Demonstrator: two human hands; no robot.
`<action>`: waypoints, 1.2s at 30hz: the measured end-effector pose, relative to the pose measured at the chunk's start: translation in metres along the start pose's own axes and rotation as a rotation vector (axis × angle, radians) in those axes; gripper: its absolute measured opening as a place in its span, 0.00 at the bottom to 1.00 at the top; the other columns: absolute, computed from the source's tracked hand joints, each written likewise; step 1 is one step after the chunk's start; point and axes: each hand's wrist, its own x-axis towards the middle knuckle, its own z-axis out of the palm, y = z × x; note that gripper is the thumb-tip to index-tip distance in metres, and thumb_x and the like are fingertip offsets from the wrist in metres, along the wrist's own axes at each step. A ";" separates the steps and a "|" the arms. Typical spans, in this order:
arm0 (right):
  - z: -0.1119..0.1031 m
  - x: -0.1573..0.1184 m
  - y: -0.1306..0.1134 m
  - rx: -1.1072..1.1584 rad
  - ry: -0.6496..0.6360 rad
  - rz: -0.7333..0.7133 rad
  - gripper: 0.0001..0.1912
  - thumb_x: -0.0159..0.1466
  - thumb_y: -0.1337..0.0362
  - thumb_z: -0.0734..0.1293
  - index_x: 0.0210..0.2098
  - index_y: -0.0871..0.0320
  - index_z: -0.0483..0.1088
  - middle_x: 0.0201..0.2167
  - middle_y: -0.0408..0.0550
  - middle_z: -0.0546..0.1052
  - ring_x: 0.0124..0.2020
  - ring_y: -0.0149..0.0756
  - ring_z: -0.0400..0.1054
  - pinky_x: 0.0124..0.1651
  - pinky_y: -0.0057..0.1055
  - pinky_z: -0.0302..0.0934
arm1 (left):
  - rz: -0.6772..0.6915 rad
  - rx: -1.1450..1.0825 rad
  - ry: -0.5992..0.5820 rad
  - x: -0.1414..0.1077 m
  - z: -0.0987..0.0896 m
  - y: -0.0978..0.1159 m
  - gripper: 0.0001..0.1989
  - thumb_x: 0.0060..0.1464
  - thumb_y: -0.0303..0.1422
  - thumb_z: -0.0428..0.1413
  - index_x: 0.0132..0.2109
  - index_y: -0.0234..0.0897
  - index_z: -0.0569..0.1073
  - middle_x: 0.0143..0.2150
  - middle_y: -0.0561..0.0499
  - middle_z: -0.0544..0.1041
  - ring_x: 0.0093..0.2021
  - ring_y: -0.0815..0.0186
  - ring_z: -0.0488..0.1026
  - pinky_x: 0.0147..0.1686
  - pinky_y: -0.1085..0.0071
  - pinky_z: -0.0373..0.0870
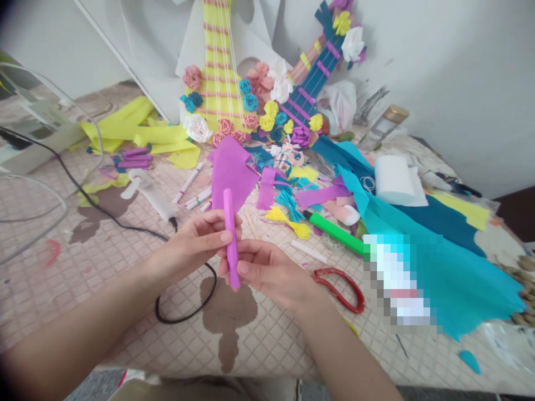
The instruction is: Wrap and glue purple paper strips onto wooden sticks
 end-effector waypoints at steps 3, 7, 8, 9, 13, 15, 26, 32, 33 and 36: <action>0.002 -0.001 -0.001 -0.054 0.043 0.014 0.10 0.56 0.62 0.70 0.38 0.57 0.75 0.33 0.45 0.77 0.32 0.26 0.70 0.35 0.22 0.62 | -0.021 0.015 0.017 -0.001 0.001 0.001 0.09 0.43 0.31 0.63 0.34 0.35 0.73 0.22 0.57 0.71 0.18 0.77 0.65 0.22 0.77 0.63; 0.001 0.000 0.001 -0.197 0.162 -0.015 0.14 0.55 0.57 0.70 0.39 0.56 0.75 0.35 0.48 0.79 0.32 0.31 0.72 0.33 0.26 0.64 | -0.027 0.024 0.010 0.000 -0.002 -0.001 0.07 0.45 0.30 0.61 0.34 0.35 0.74 0.23 0.56 0.72 0.17 0.77 0.64 0.18 0.78 0.59; 0.000 0.000 0.002 -0.227 0.195 -0.044 0.13 0.56 0.57 0.70 0.38 0.56 0.75 0.34 0.48 0.79 0.32 0.31 0.72 0.33 0.26 0.64 | -0.024 0.027 0.002 0.001 -0.003 -0.002 0.07 0.46 0.31 0.61 0.35 0.35 0.74 0.23 0.56 0.72 0.17 0.76 0.64 0.18 0.77 0.59; -0.002 0.001 0.003 -0.252 0.228 -0.072 0.12 0.56 0.58 0.70 0.37 0.55 0.76 0.33 0.47 0.79 0.31 0.31 0.72 0.33 0.27 0.64 | -0.020 0.031 -0.006 0.002 -0.005 -0.002 0.07 0.47 0.31 0.60 0.36 0.35 0.74 0.23 0.56 0.72 0.17 0.75 0.65 0.18 0.76 0.61; -0.005 0.003 0.005 -0.298 0.310 -0.115 0.09 0.56 0.59 0.69 0.35 0.55 0.77 0.31 0.46 0.79 0.28 0.30 0.71 0.33 0.28 0.64 | -0.014 0.030 -0.016 0.005 -0.008 -0.004 0.11 0.49 0.31 0.58 0.42 0.36 0.75 0.25 0.53 0.74 0.19 0.73 0.66 0.22 0.72 0.64; -0.006 0.004 0.005 -0.300 0.321 -0.118 0.10 0.57 0.58 0.69 0.34 0.55 0.77 0.30 0.47 0.80 0.27 0.30 0.71 0.30 0.27 0.64 | -0.007 0.021 0.005 0.006 -0.009 -0.004 0.11 0.50 0.31 0.58 0.42 0.35 0.75 0.28 0.51 0.76 0.20 0.73 0.65 0.23 0.72 0.64; -0.010 0.016 0.008 -0.669 0.600 -0.279 0.13 0.59 0.56 0.65 0.31 0.58 0.77 0.24 0.45 0.77 0.24 0.31 0.69 0.27 0.28 0.64 | 0.010 0.099 0.098 0.011 -0.010 -0.012 0.09 0.45 0.32 0.61 0.35 0.33 0.75 0.32 0.50 0.77 0.29 0.69 0.72 0.34 0.69 0.69; -0.003 -0.019 -0.014 -0.962 0.794 -0.236 0.16 0.59 0.52 0.64 0.36 0.57 0.75 0.35 0.50 0.78 0.35 0.40 0.71 0.37 0.37 0.67 | 0.032 0.135 0.110 0.013 -0.018 -0.012 0.10 0.44 0.32 0.62 0.36 0.32 0.76 0.33 0.49 0.79 0.33 0.67 0.75 0.41 0.66 0.71; -0.005 -0.032 -0.017 -1.041 0.877 -0.215 0.17 0.58 0.52 0.64 0.38 0.56 0.75 0.37 0.51 0.78 0.37 0.42 0.72 0.39 0.39 0.67 | 0.039 0.142 0.107 0.013 -0.018 -0.011 0.10 0.45 0.32 0.61 0.36 0.32 0.76 0.33 0.49 0.79 0.33 0.66 0.75 0.41 0.66 0.71; -0.020 -0.080 -0.015 -1.315 0.980 -0.071 0.16 0.57 0.53 0.65 0.38 0.57 0.74 0.39 0.54 0.77 0.39 0.47 0.71 0.42 0.45 0.66 | 0.057 0.157 0.110 0.013 -0.019 -0.006 0.11 0.46 0.32 0.61 0.39 0.33 0.76 0.34 0.49 0.79 0.34 0.67 0.75 0.41 0.67 0.71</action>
